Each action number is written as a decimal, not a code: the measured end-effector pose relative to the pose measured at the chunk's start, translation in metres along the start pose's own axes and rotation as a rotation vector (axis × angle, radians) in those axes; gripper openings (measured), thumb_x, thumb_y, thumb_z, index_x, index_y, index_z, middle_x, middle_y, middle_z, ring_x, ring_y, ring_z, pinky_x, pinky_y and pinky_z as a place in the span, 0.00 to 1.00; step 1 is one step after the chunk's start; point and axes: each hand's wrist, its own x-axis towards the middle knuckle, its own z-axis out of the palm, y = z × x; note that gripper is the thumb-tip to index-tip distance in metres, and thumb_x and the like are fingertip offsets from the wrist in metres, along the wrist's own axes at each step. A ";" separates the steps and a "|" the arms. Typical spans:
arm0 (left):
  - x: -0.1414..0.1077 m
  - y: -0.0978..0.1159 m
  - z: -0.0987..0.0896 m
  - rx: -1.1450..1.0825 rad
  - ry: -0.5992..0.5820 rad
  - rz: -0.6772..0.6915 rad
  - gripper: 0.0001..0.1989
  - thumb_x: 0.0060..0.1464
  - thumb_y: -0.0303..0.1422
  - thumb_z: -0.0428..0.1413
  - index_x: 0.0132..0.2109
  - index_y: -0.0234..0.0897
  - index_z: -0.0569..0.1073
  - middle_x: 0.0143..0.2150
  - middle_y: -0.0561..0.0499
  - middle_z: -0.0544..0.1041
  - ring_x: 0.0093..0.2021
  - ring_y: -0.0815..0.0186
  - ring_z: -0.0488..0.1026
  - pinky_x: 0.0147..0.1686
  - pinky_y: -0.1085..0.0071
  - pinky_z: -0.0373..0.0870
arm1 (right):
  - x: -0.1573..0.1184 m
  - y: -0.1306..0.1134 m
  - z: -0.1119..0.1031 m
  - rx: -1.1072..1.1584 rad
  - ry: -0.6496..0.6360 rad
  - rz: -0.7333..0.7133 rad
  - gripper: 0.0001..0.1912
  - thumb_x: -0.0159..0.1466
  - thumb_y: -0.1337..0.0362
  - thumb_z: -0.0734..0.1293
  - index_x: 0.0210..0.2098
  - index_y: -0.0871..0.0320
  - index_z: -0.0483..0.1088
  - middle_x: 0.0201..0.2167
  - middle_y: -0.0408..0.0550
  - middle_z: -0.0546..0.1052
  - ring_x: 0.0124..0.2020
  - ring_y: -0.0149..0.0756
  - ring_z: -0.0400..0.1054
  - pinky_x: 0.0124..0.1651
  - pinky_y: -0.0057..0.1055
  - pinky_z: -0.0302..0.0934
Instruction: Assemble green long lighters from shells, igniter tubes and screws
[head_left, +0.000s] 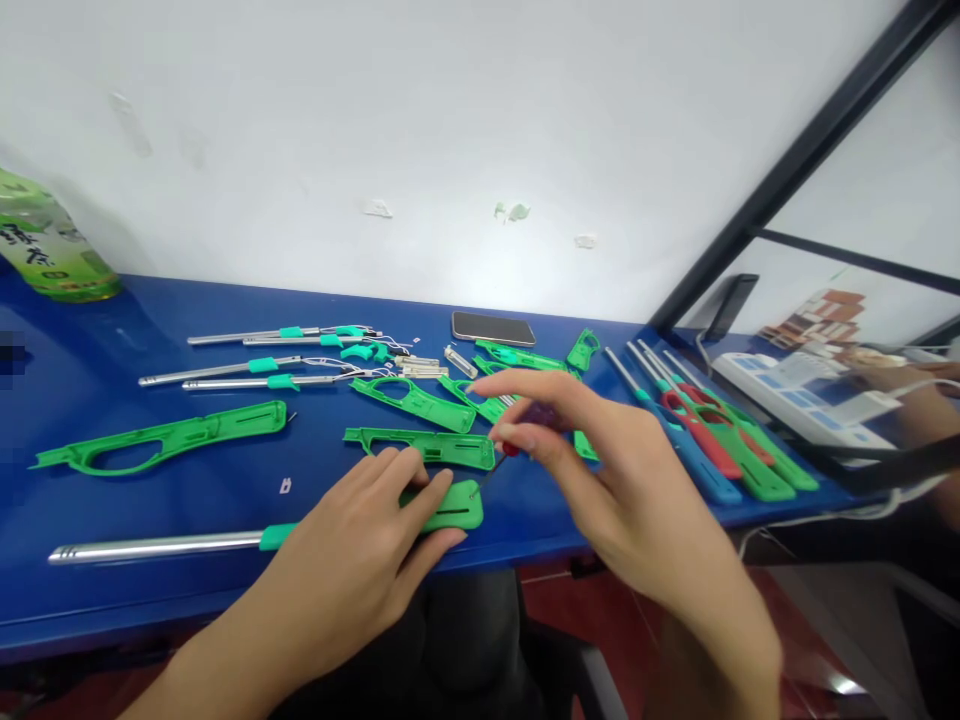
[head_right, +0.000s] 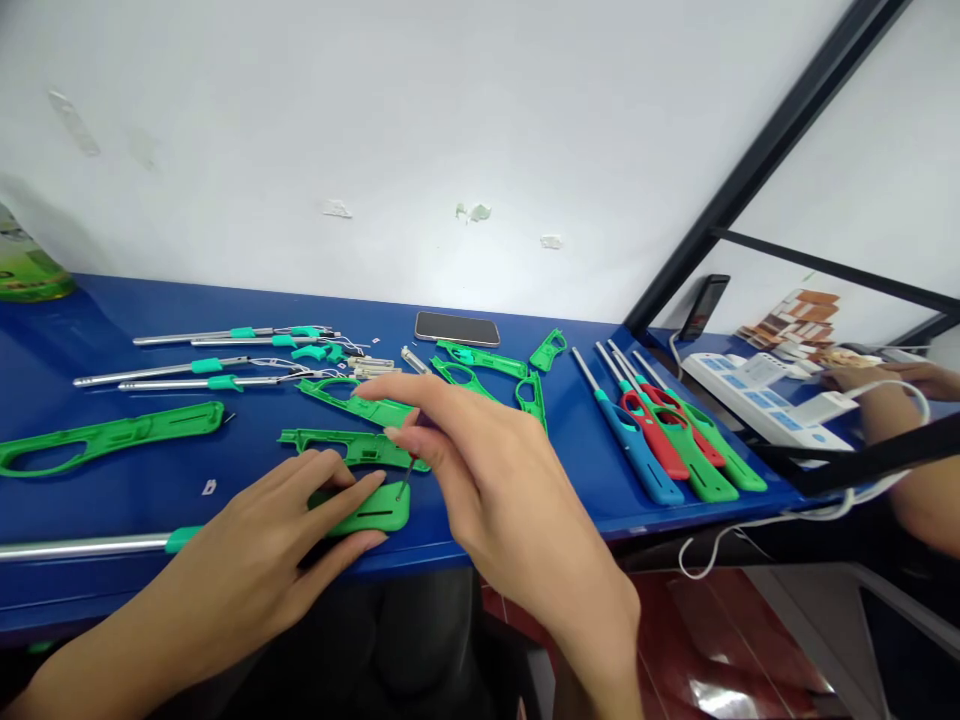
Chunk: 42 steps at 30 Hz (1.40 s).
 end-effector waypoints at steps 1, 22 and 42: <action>0.000 0.000 0.000 -0.004 -0.003 -0.005 0.13 0.76 0.37 0.52 0.59 0.35 0.75 0.46 0.45 0.71 0.43 0.54 0.71 0.44 0.52 0.77 | 0.002 0.000 0.002 -0.055 0.048 0.007 0.10 0.79 0.63 0.67 0.56 0.48 0.78 0.45 0.41 0.85 0.42 0.35 0.81 0.47 0.32 0.74; -0.001 0.000 0.000 0.017 -0.002 -0.003 0.15 0.76 0.37 0.52 0.62 0.35 0.72 0.46 0.45 0.71 0.44 0.53 0.72 0.45 0.51 0.77 | 0.000 -0.006 0.000 -0.046 0.089 -0.112 0.16 0.78 0.74 0.64 0.59 0.57 0.80 0.56 0.44 0.86 0.56 0.32 0.81 0.59 0.25 0.72; 0.004 0.012 -0.013 -0.034 -0.158 -0.130 0.17 0.74 0.41 0.55 0.60 0.34 0.75 0.49 0.42 0.75 0.47 0.50 0.74 0.50 0.46 0.81 | -0.006 0.004 0.007 -0.160 0.052 -0.155 0.18 0.77 0.63 0.66 0.63 0.39 0.77 0.55 0.43 0.83 0.51 0.38 0.82 0.47 0.26 0.77</action>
